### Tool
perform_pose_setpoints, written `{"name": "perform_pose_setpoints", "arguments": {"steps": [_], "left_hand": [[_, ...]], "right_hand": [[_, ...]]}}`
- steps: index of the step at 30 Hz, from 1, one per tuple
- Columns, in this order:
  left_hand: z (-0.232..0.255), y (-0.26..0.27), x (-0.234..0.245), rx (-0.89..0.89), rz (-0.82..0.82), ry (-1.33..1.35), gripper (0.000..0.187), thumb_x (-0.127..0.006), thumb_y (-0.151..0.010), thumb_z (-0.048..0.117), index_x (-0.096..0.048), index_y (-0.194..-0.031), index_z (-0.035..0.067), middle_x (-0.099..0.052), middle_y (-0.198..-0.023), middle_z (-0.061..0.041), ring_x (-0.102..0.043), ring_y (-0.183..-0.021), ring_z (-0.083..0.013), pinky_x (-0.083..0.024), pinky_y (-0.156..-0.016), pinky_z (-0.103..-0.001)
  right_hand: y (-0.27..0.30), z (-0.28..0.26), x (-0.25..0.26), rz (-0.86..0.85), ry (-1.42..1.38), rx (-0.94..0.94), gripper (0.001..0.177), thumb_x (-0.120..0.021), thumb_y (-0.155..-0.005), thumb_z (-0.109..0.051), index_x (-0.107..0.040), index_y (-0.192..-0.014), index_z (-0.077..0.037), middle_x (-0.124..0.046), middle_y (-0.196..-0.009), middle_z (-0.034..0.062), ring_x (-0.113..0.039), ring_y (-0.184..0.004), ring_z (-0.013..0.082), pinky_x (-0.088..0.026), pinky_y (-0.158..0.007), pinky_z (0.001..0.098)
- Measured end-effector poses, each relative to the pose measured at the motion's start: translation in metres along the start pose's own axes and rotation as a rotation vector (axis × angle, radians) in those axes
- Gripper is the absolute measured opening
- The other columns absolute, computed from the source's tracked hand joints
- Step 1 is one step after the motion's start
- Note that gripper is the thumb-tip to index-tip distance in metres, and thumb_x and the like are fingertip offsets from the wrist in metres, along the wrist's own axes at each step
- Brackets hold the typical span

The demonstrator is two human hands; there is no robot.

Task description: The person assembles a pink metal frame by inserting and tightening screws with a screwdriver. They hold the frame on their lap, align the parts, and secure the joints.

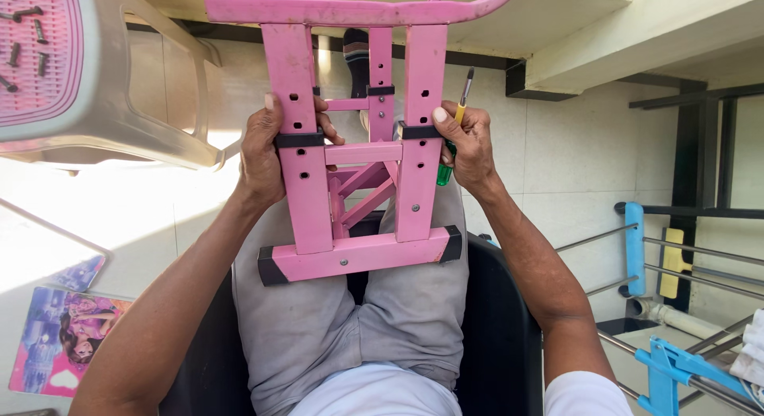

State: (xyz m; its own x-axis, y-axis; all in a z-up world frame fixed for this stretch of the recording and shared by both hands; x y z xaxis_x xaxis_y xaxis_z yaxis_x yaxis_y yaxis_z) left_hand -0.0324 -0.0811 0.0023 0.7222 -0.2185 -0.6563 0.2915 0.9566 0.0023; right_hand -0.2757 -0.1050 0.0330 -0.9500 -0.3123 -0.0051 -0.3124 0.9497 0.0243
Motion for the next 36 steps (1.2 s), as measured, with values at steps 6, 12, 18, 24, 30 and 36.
{"name": "perform_pose_setpoints", "arguments": {"steps": [6, 12, 18, 24, 30, 36], "left_hand": [[-0.001, 0.004, 0.006, -0.002, 0.031, -0.014, 0.066, -0.034, -0.112, 0.055, -0.056, -0.130, -0.004, -0.067, -0.099, -0.015, -0.071, -0.096, -0.0277, -0.063, -0.091, -0.045], [-0.001, 0.006, 0.008, -0.005, 0.063, -0.032, 0.066, -0.032, -0.113, 0.055, -0.056, -0.132, -0.004, -0.066, -0.099, -0.016, -0.070, -0.093, -0.0276, -0.062, -0.088, -0.043], [-0.001, 0.005, 0.009, 0.003, 0.077, -0.038, 0.066, -0.031, -0.113, 0.055, -0.056, -0.130, -0.004, -0.066, -0.098, -0.016, -0.071, -0.091, -0.0269, -0.064, -0.079, -0.042], [0.001, 0.005, 0.008, -0.010, 0.086, -0.073, 0.065, -0.031, -0.113, 0.055, -0.056, -0.129, -0.003, -0.066, -0.098, -0.016, -0.071, -0.090, -0.0263, -0.065, -0.076, -0.041], [0.002, 0.005, 0.007, -0.007, 0.086, -0.111, 0.066, -0.031, -0.112, 0.056, -0.055, -0.129, -0.003, -0.066, -0.097, -0.017, -0.072, -0.090, -0.0259, -0.065, -0.070, -0.040], [0.002, 0.005, 0.006, 0.002, 0.085, -0.098, 0.067, -0.030, -0.111, 0.057, -0.055, -0.131, -0.002, -0.066, -0.097, -0.016, -0.072, -0.090, -0.0253, -0.065, -0.065, -0.040]], "right_hand": [[0.002, 0.005, -0.001, 0.053, 0.017, 0.014, 0.039, -0.060, -0.108, -0.035, -0.068, -0.086, -0.004, -0.057, -0.061, -0.0020, -0.045, -0.044, 0.0021, -0.035, -0.037, 0.0188], [0.001, 0.007, 0.000, 0.088, 0.071, 0.018, 0.043, -0.060, -0.107, -0.039, -0.066, -0.079, -0.007, -0.054, -0.056, -0.0039, -0.045, -0.041, 0.0016, -0.037, -0.035, 0.0184], [0.001, 0.005, 0.000, 0.094, 0.105, 0.035, 0.043, -0.060, -0.107, -0.039, -0.066, -0.078, -0.008, -0.053, -0.055, -0.0046, -0.046, -0.041, 0.0016, -0.037, -0.034, 0.0182], [0.001, 0.003, -0.001, 0.108, 0.091, 0.065, 0.041, -0.060, -0.107, -0.037, -0.068, -0.081, -0.006, -0.053, -0.060, -0.0049, -0.046, -0.044, 0.0010, -0.036, -0.035, 0.0176], [0.000, 0.006, -0.001, 0.108, 0.062, 0.072, 0.040, -0.061, -0.108, -0.036, -0.069, -0.083, -0.004, -0.053, -0.062, -0.0046, -0.046, -0.045, 0.0012, -0.036, -0.034, 0.0177], [0.002, 0.008, -0.001, 0.110, 0.076, 0.064, 0.040, -0.060, -0.106, -0.037, -0.071, -0.088, -0.004, -0.055, -0.061, -0.0044, -0.048, -0.044, 0.0012, -0.037, -0.034, 0.0176]]}}
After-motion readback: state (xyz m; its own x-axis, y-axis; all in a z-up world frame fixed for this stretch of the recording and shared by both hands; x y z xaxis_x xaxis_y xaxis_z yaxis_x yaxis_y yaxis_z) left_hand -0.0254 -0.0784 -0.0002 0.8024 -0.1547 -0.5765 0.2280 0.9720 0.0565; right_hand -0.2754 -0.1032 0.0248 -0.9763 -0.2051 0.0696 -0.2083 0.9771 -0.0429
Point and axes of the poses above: each hand's wrist, its own y-axis away from the middle knuckle, its own x-axis out of the back of the hand, z = x × y, the point moved 10 cm from there along -y, towards the middle knuckle
